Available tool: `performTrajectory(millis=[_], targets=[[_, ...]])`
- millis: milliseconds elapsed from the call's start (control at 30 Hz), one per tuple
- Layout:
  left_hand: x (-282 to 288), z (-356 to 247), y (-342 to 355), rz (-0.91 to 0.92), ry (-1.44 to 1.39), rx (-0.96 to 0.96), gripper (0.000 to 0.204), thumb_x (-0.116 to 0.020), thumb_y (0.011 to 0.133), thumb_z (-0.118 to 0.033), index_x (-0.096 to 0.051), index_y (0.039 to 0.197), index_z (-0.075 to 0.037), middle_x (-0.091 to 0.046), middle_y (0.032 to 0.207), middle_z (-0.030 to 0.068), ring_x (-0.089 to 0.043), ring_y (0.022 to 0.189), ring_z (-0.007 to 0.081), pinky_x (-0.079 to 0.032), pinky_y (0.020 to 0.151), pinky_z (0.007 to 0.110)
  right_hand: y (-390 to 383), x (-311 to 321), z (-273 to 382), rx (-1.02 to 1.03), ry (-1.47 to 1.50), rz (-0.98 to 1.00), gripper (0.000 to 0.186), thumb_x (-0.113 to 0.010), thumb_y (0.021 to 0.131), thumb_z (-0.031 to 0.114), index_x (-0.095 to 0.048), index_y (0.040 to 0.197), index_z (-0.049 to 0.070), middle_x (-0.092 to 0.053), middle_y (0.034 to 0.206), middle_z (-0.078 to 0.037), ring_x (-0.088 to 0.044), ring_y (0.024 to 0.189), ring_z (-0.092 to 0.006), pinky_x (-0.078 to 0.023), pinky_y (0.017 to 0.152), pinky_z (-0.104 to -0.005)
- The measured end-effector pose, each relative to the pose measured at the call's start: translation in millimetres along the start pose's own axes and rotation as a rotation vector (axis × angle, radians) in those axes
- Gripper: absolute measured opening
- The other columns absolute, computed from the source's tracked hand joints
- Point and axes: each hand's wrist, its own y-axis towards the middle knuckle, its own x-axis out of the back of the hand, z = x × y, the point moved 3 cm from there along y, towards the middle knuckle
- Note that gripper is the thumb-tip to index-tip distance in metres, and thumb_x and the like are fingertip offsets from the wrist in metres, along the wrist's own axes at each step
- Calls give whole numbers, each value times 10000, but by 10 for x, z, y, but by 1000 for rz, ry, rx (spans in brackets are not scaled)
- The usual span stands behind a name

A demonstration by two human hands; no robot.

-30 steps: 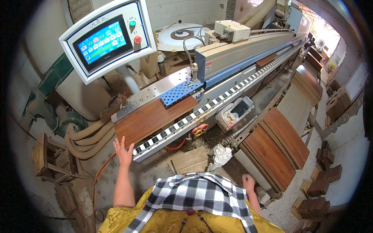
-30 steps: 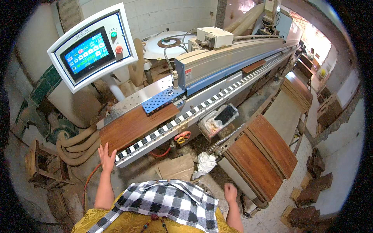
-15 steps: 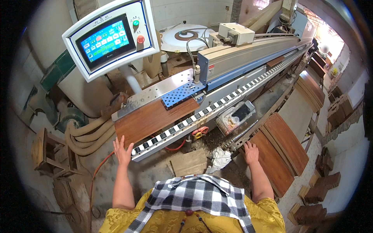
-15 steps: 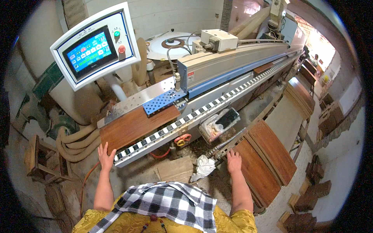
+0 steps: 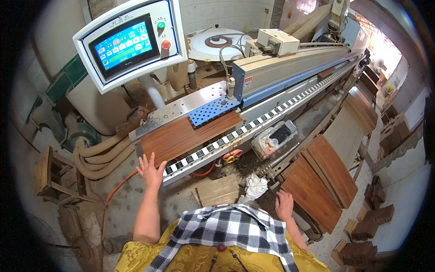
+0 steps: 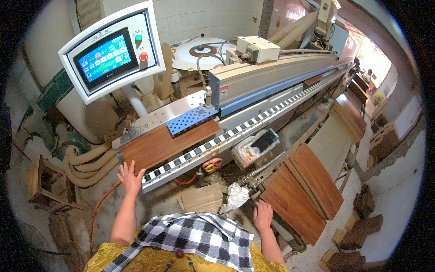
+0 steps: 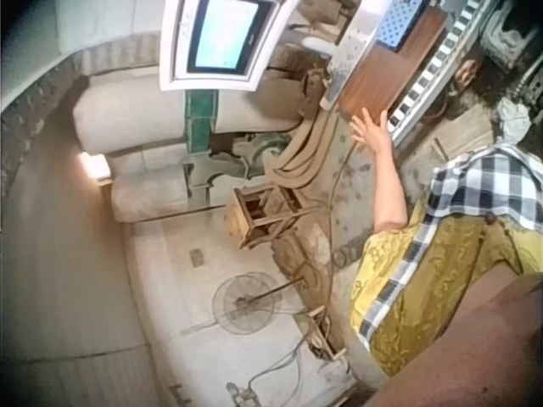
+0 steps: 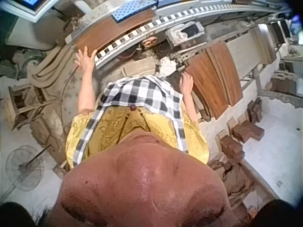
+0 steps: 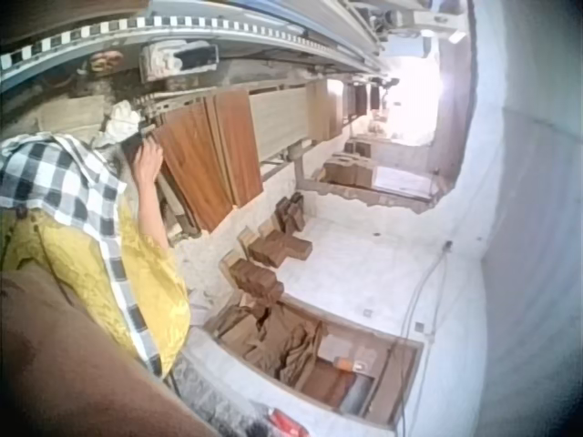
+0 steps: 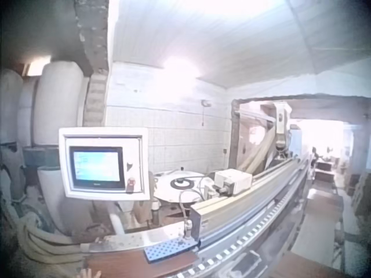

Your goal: The person operates a CNC woodworking machine, placing wooden planks onto the conveyor and guiding them through the cutting process. They repeatedly pick up planks, position them on the machine, and remove the processed pieces.

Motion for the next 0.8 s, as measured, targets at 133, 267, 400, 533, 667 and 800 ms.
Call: performTrajectory(millis=[133, 267, 400, 533, 667, 800], targets=[[-97, -274, 37, -44, 29, -44, 675, -600, 789, -535, -471, 1333, -156, -301, 1438, 206, -194, 1371, 341, -66, 1097, 538, -508, -327, -584, -958, 940, -11, 319, -598, 863, 384, -580, 937, 75, -634, 742, -30, -581, 703, -169, -466, 668, -335], [-278, -518, 63, -88, 5, -101, 661, -590, 801, -530, -465, 1336, -162, -306, 1432, 213, -212, 1365, 346, -71, 1101, 535, -803, -261, -1063, -1484, 1689, -695, 358, -621, 834, 484, -543, 853, 136, -618, 716, 7, -580, 684, -107, -453, 610, -273], [-287, -665, 75, -8, -61, -129, 673, -536, 836, -534, -400, 1377, -157, -289, 1458, 164, -176, 1381, 323, -50, 1112, 521, -1002, -449, -1510, -1422, 1728, -707, 332, -656, 826, 432, -574, 791, 112, -618, 671, 22, -598, 660, -105, -470, 624, -252], [-318, -671, 88, 34, -49, -149, 653, -497, 863, -526, -390, 1380, -143, -289, 1468, 121, -171, 1386, 296, -37, 1115, 516, -1045, -474, -1207, -1370, 1809, -522, 304, -645, 844, 388, -598, 799, 91, -637, 679, 8, -604, 640, -112, -475, 604, -261], [-287, -633, 57, 33, -31, -135, 599, -468, 887, -499, -415, 1360, -134, -299, 1463, 114, -182, 1382, 292, -37, 1116, 517, -1037, -283, -657, -1347, 1849, -464, 333, -706, 781, 399, -599, 805, 85, -656, 788, -41, -586, 701, -166, -472, 645, -286], [-305, -630, 60, 38, -41, -157, 558, -457, 900, -477, -446, 1332, -124, -308, 1457, 111, -196, 1375, 292, -46, 1121, 505, -1339, -370, -1213, -1311, 1994, -825, 302, -755, 738, 361, -615, 847, 117, -627, 717, -9, -555, 624, -157, -464, 617, -278]])
